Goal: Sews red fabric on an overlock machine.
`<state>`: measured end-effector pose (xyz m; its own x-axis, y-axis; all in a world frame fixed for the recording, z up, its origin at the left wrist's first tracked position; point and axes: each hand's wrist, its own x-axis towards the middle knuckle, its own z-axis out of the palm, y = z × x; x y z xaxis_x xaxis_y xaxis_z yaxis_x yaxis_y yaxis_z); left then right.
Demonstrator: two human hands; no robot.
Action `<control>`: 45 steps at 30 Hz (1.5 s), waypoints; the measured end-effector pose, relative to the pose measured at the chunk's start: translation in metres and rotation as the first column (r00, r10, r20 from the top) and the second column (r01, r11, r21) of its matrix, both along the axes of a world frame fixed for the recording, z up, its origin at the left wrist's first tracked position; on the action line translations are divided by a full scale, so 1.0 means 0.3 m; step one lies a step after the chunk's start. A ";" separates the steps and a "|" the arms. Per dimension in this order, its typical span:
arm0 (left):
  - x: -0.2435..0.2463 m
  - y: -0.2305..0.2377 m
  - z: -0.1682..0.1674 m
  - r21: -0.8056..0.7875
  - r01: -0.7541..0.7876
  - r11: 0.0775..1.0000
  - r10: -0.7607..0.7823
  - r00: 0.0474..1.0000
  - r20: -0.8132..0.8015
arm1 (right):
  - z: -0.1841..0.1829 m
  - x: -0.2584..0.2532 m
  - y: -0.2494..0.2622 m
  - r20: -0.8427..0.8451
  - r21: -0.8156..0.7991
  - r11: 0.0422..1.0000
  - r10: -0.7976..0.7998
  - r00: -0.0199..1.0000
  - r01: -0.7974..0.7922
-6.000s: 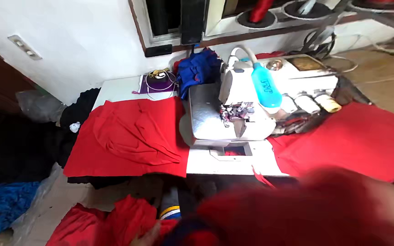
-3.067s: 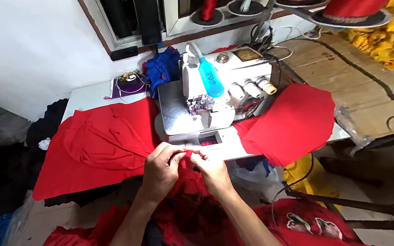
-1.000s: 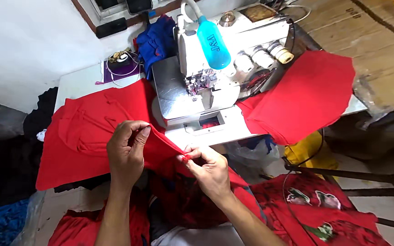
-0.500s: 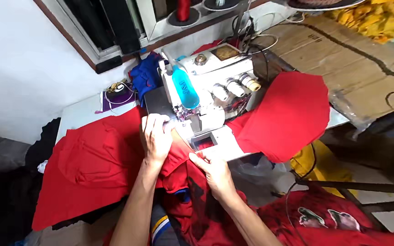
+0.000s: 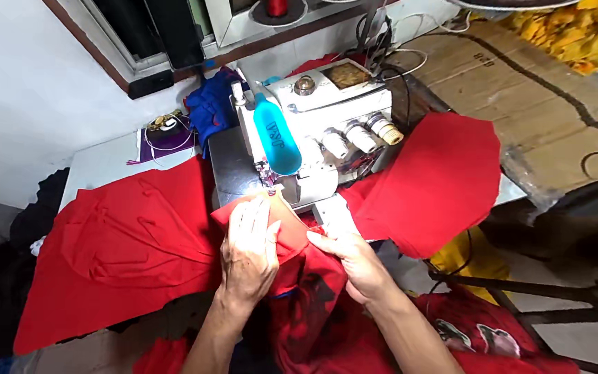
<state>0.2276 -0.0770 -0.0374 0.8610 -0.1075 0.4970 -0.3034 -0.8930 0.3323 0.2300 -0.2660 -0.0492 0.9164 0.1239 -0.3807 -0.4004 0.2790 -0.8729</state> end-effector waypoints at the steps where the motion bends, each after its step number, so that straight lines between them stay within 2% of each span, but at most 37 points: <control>1: 0.003 -0.001 0.004 -0.008 -0.006 1.000 0.006 1.000 -0.009 | -0.003 0.012 -0.003 -0.006 0.003 1.000 0.010 1.000 -0.010; 5: 0.007 0.004 0.009 0.012 -0.019 1.000 0.019 1.000 -0.020 | -0.016 0.014 -0.001 -0.021 0.037 0.999 0.001 1.000 0.000; 11: 0.080 0.071 0.021 -0.043 0.093 0.995 -0.094 0.995 -0.029 | -0.015 -0.032 0.086 -0.010 0.077 0.992 -0.100 0.995 0.101; 16: 0.331 0.183 0.042 -0.026 0.207 0.978 -0.208 0.974 -0.085 | -0.028 0.035 0.205 0.090 -0.128 0.960 -0.241 0.966 0.251; 18: 0.379 0.195 0.053 -0.051 0.162 0.985 -0.166 0.983 -0.079 | -0.036 0.059 0.227 0.192 -0.243 0.928 -0.238 0.952 0.281; 20: 0.360 0.188 0.055 -0.123 0.048 0.991 -0.053 0.998 -0.036 | -0.035 0.055 0.210 0.271 -0.337 0.907 -0.164 0.948 0.253; 22: 0.268 0.179 0.024 -0.333 -0.140 0.933 0.106 0.987 -0.120 | -0.054 0.013 0.172 0.310 -0.383 0.906 -0.058 0.949 0.180; 23: 0.186 0.166 -0.002 -0.462 -0.238 0.855 0.146 0.963 -0.225 | -0.067 -0.018 0.146 0.304 -0.373 0.919 -0.009 0.953 0.128; 25: -0.013 0.095 -0.073 -0.587 -0.376 0.717 0.169 0.911 -0.377 | -0.090 -0.077 0.096 0.256 -0.317 0.948 0.082 0.963 0.003; 26: -0.101 0.049 -0.108 -0.616 -0.405 0.676 0.148 0.893 -0.425 | -0.095 -0.095 0.075 0.228 -0.254 0.965 0.124 0.966 -0.064; 29: -0.220 -0.017 -0.182 -0.709 -0.308 0.635 0.052 0.932 -0.358 | -0.066 -0.123 0.057 0.130 0.107 0.972 0.193 0.972 -0.208; 31: -0.216 0.020 -0.123 -0.852 -0.225 0.473 -0.106 0.945 -0.309 | -0.027 -0.129 0.068 0.131 0.359 0.905 0.191 0.973 -0.226; 32: -0.212 0.052 -0.067 -0.892 -0.228 0.390 -0.142 0.942 -0.303 | -0.011 -0.134 0.071 0.134 0.421 0.880 0.180 0.974 -0.220; 33: -0.212 0.090 -0.008 -0.901 -0.233 0.366 -0.138 0.944 -0.301 | -0.002 -0.145 0.074 0.134 0.429 0.881 0.157 0.978 -0.201; 34: -0.208 0.138 0.054 -0.877 -0.216 0.429 -0.120 0.949 -0.292 | -0.003 -0.160 0.077 0.137 0.400 0.900 0.128 0.982 -0.173; 36: -0.159 0.260 0.170 -0.715 -0.129 0.687 -0.094 0.960 -0.264 | -0.031 -0.191 0.091 0.155 0.290 0.950 0.074 0.985 -0.117; 38: -0.067 0.357 0.233 -0.403 -0.080 0.912 -0.007 0.978 -0.209 | -0.080 -0.213 0.104 0.194 0.126 0.987 0.076 0.978 -0.102; 39: -0.019 0.378 0.232 -0.258 -0.094 0.962 0.060 0.989 -0.137 | -0.106 -0.225 0.111 0.212 0.039 0.994 0.092 0.973 -0.102; 40: 0.017 0.378 0.216 -0.165 -0.145 0.975 0.137 0.989 -0.061 | -0.128 -0.237 0.117 0.227 -0.028 0.995 0.103 0.968 -0.099; 42: 0.021 0.309 0.176 -0.160 -0.260 0.952 0.258 0.966 -0.038 | -0.161 -0.265 0.125 0.238 -0.162 0.983 0.122 0.964 -0.084; 45: -0.096 0.072 0.099 -0.229 -0.184 0.956 0.174 0.983 -0.063 | -0.180 -0.304 0.140 0.303 -0.385 0.923 0.098 0.948 0.028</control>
